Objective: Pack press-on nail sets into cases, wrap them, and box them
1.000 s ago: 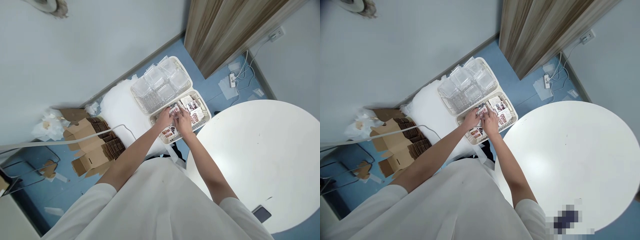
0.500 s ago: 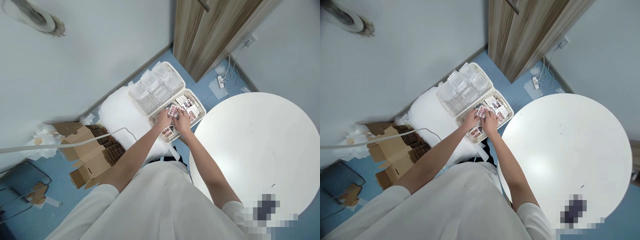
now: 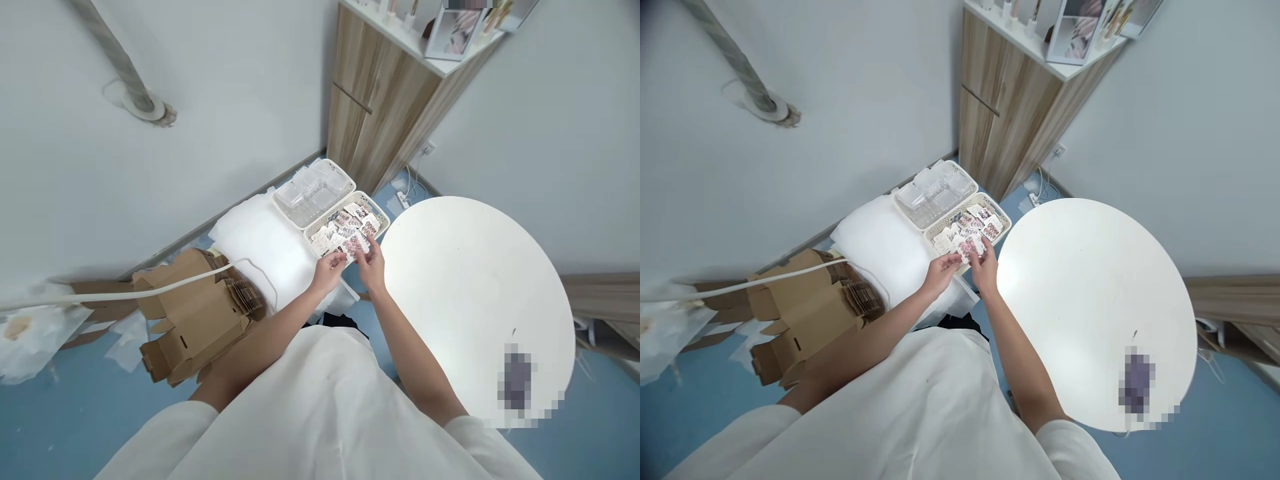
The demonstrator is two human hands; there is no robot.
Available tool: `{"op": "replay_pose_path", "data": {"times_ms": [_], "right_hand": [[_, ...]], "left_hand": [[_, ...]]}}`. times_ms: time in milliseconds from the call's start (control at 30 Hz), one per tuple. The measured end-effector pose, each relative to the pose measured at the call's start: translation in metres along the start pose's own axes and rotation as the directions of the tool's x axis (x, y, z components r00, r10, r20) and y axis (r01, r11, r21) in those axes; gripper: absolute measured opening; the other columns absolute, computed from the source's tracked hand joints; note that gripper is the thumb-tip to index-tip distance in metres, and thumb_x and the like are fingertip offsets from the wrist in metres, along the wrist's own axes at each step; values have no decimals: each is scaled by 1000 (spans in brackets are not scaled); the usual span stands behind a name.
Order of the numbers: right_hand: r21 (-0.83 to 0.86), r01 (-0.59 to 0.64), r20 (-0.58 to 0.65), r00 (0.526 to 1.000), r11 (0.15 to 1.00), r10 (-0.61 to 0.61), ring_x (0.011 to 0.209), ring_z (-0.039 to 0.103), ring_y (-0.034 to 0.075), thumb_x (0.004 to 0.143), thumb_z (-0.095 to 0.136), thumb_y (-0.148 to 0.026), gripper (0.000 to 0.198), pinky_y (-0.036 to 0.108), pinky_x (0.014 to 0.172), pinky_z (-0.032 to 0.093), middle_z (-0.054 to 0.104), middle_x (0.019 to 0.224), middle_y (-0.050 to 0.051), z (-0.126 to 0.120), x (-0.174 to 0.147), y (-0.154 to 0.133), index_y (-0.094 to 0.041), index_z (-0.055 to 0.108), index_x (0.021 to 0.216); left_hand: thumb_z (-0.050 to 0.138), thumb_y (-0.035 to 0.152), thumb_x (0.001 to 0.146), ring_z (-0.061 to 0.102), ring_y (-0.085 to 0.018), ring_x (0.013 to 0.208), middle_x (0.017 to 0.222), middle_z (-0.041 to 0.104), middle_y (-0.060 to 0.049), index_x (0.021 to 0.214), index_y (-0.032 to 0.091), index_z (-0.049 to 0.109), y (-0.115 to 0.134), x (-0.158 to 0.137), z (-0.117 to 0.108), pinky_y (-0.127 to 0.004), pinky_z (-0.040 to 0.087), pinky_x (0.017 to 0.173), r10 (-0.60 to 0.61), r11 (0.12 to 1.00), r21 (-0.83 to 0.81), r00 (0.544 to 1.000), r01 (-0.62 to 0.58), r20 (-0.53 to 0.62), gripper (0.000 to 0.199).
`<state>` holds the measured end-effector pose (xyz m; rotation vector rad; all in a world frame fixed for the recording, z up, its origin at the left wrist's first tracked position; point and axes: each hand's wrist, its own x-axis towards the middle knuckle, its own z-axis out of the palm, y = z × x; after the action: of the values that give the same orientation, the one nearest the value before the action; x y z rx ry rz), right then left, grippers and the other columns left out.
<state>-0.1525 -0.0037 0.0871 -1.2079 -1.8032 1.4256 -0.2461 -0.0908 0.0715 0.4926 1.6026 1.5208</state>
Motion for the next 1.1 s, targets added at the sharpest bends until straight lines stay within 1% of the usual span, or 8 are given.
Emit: {"op": "replay_pose_path", "data": {"times_ms": [100, 200, 333, 467, 600, 733, 933, 1100], "right_hand": [[167, -63, -68, 995, 984, 76, 59, 58, 14, 75, 58, -44, 56, 30, 60, 51, 62, 74, 1, -12, -35, -2, -20, 42, 122], [232, -100, -112, 985, 968, 129, 55, 57, 12, 71, 61, -44, 46, 29, 57, 51, 59, 69, -2, -29, -67, 0, -20, 50, 109], [227, -101, -206, 967, 969, 149, 50, 53, 9, 70, 62, -42, 46, 27, 52, 50, 52, 73, -3, -55, -104, 9, -20, 55, 110], [254, -86, -288, 944, 963, 160, 50, 51, 7, 71, 61, -42, 50, 26, 50, 50, 51, 78, -2, -80, -133, 17, -20, 55, 115], [304, -33, -411, 897, 952, 162, 52, 51, 7, 69, 63, -40, 53, 27, 51, 50, 51, 76, -4, -105, -153, 24, -22, 51, 118], [323, 3, -502, 848, 946, 168, 54, 52, 10, 68, 64, -41, 47, 26, 50, 48, 55, 68, -4, -135, -166, 33, -20, 53, 109], [353, 31, -536, 826, 935, 175, 53, 51, 10, 67, 65, -40, 39, 26, 50, 45, 57, 65, -3, -189, -180, 53, -19, 56, 98], [379, 27, -518, 835, 925, 188, 53, 51, 10, 66, 66, -41, 37, 25, 49, 44, 57, 66, -2, -222, -175, 71, -19, 58, 94]], "left_hand": [[61, 28, 71, 61, -14, 78, 83, 64, -5, 90, 15, 58, -5, -25, -2, -28, 47, 74, 9, 1000, -8, 1000, -9, -9, 23], [61, 33, 72, 58, -11, 69, 81, 62, -3, 100, 17, 53, -8, -41, -1, -26, 46, 66, -49, 999, 9, 999, 49, -5, 33], [59, 39, 73, 56, -11, 65, 75, 61, -2, 97, 17, 58, 0, -58, 14, -24, 42, 60, -96, 994, 64, 972, 84, 216, 33], [61, 40, 70, 50, -10, 56, 58, 55, 1, 79, 16, 62, 8, -72, 40, -24, 39, 56, -86, 992, 124, 911, 38, 404, 26], [63, 41, 68, 45, -8, 51, 55, 51, 2, 73, 16, 60, 5, -82, 68, -23, 36, 52, -82, 992, 121, 844, 20, 530, 26], [66, 43, 64, 42, -7, 49, 56, 51, 3, 72, 16, 59, -6, -92, 100, -22, 34, 49, -149, 987, 130, 799, 89, 583, 29], [66, 41, 64, 43, -7, 50, 57, 53, 2, 71, 16, 57, -16, -110, 151, -20, 32, 49, -171, 983, 168, 735, 79, 656, 28], [65, 42, 66, 44, -8, 50, 57, 55, 1, 71, 16, 57, -18, -114, 185, -21, 34, 50, -163, 974, 226, 748, 17, 643, 27]]}}
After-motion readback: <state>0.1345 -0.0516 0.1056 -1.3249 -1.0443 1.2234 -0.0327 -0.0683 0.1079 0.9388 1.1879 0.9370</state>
